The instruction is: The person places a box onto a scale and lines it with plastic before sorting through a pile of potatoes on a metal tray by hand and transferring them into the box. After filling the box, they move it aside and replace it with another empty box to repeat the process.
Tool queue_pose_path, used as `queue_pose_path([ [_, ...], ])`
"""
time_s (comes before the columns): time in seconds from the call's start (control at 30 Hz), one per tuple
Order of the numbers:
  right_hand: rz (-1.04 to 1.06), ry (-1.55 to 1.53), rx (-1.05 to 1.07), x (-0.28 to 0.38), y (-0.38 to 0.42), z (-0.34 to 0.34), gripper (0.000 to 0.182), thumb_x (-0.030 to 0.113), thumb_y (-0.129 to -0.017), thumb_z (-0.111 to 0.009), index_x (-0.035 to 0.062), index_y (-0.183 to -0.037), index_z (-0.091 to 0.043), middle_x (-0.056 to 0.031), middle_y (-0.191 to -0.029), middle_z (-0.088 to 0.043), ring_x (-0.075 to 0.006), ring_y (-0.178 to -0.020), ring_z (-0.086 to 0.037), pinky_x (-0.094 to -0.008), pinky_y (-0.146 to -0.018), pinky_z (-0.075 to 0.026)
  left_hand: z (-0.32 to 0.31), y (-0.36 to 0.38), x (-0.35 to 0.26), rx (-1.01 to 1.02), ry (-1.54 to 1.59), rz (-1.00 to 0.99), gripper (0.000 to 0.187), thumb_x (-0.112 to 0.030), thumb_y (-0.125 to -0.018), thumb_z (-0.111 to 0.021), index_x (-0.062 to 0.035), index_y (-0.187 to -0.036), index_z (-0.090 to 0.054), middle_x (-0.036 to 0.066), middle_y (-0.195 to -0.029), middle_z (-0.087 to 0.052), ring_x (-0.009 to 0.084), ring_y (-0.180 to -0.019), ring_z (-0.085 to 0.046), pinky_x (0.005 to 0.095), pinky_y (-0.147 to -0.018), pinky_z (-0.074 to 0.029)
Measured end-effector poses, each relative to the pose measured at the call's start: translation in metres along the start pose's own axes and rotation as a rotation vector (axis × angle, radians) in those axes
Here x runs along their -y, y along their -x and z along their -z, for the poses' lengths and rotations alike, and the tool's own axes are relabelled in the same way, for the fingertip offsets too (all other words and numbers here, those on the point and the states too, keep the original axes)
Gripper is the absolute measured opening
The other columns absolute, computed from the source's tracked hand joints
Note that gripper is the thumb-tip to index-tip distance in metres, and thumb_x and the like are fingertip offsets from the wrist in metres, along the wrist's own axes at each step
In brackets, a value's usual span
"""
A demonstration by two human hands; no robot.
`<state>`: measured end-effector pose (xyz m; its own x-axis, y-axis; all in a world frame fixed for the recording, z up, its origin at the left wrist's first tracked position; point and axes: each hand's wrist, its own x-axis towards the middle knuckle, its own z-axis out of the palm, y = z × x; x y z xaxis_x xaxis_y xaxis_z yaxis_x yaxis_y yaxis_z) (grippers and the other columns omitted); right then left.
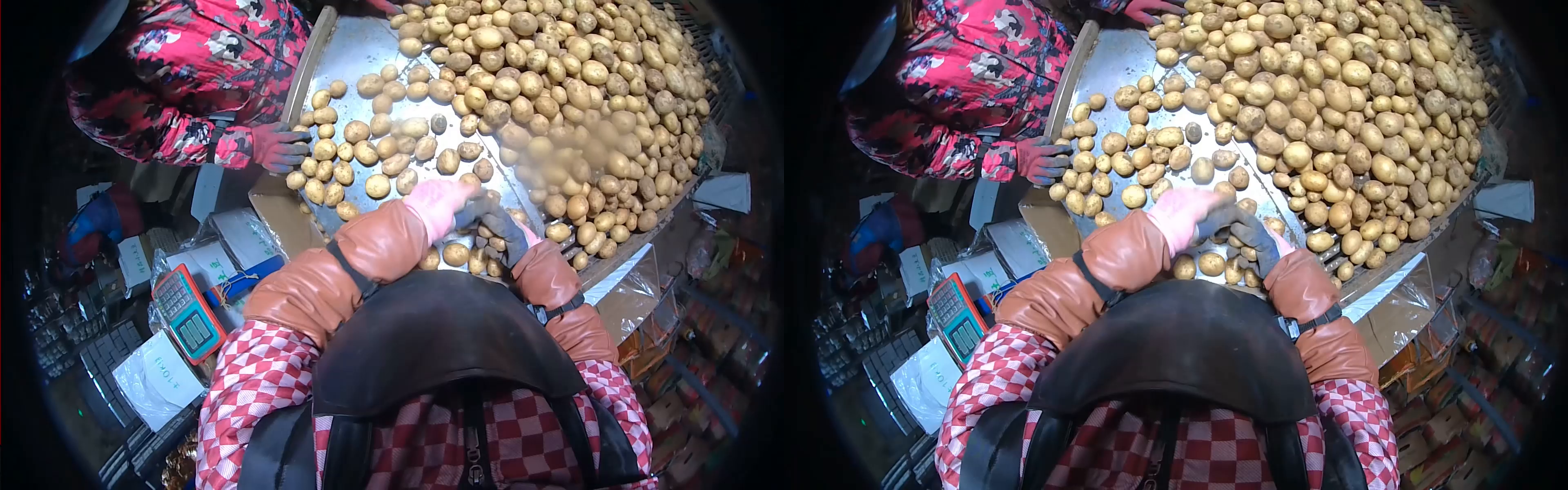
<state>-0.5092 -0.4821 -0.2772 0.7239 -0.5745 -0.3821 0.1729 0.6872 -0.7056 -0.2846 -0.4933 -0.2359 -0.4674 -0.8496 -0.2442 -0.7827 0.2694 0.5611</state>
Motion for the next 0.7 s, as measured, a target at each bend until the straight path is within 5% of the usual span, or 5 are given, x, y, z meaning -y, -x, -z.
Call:
queue_pose_path([
  [0.07,-0.076,-0.080,-0.106,0.007,-0.005,0.004,0.036,0.032,-0.094,-0.063,0.0053,-0.118,-0.057,-0.0060,-0.095,-0.060,-0.0093,-0.065,-0.052,-0.0228,-0.051,-0.041,0.008,-0.019,0.010,-0.287,-0.093,-0.008,0.055,-0.021,-0.078,-0.072,-0.0154,-0.130,-0.056,0.017,-0.135,-0.053,0.0392,-0.129,-0.046,0.0485,-0.096,-0.048],
  [0.3,-0.191,0.296,-0.467,0.046,0.053,0.072,0.022,0.026,-0.091,-0.068,0.0045,-0.095,-0.064,-0.0007,-0.068,-0.056,-0.0107,-0.058,-0.051,-0.0242,-0.052,-0.038,-0.026,0.085,0.071,-0.032,-0.192,-0.338,0.054,-0.011,-0.075,-0.069,-0.0146,-0.128,-0.058,0.014,-0.139,-0.050,0.0375,-0.125,-0.048,0.0475,-0.096,-0.048],
  [0.43,-0.437,1.099,-0.470,0.016,0.049,0.061,0.029,0.025,-0.084,-0.074,0.0041,-0.099,-0.063,-0.0115,-0.088,-0.068,-0.0222,-0.084,-0.065,-0.0342,-0.077,-0.052,-0.014,0.110,0.092,-0.211,-0.135,0.431,0.036,-0.006,-0.073,-0.062,-0.0101,-0.108,-0.066,0.014,-0.101,-0.066,0.0358,-0.091,-0.063,0.0439,-0.082,-0.050],
  [0.5,-0.494,1.301,-0.330,0.009,0.024,0.035,0.035,0.032,-0.083,-0.073,0.0070,-0.106,-0.064,-0.0166,-0.097,-0.069,-0.0293,-0.092,-0.066,-0.0392,-0.084,-0.051,0.004,0.087,0.092,-0.551,-0.218,0.291,0.039,-0.005,-0.073,-0.061,-0.0091,-0.112,-0.067,0.014,-0.099,-0.065,0.0364,-0.094,-0.060,0.0465,-0.085,-0.047],
  [0.7,-0.094,1.153,0.061,-0.009,-0.047,0.005,0.037,0.028,-0.089,-0.067,0.0105,-0.122,-0.064,-0.0135,-0.100,-0.070,-0.0293,-0.090,-0.067,-0.0390,-0.078,-0.053,0.050,-0.050,0.112,-0.634,-0.136,0.701,0.063,-0.045,-0.089,-0.064,-0.0183,-0.143,-0.045,0.025,-0.147,-0.040,0.0421,-0.140,-0.032,0.0566,-0.116,-0.023],
])
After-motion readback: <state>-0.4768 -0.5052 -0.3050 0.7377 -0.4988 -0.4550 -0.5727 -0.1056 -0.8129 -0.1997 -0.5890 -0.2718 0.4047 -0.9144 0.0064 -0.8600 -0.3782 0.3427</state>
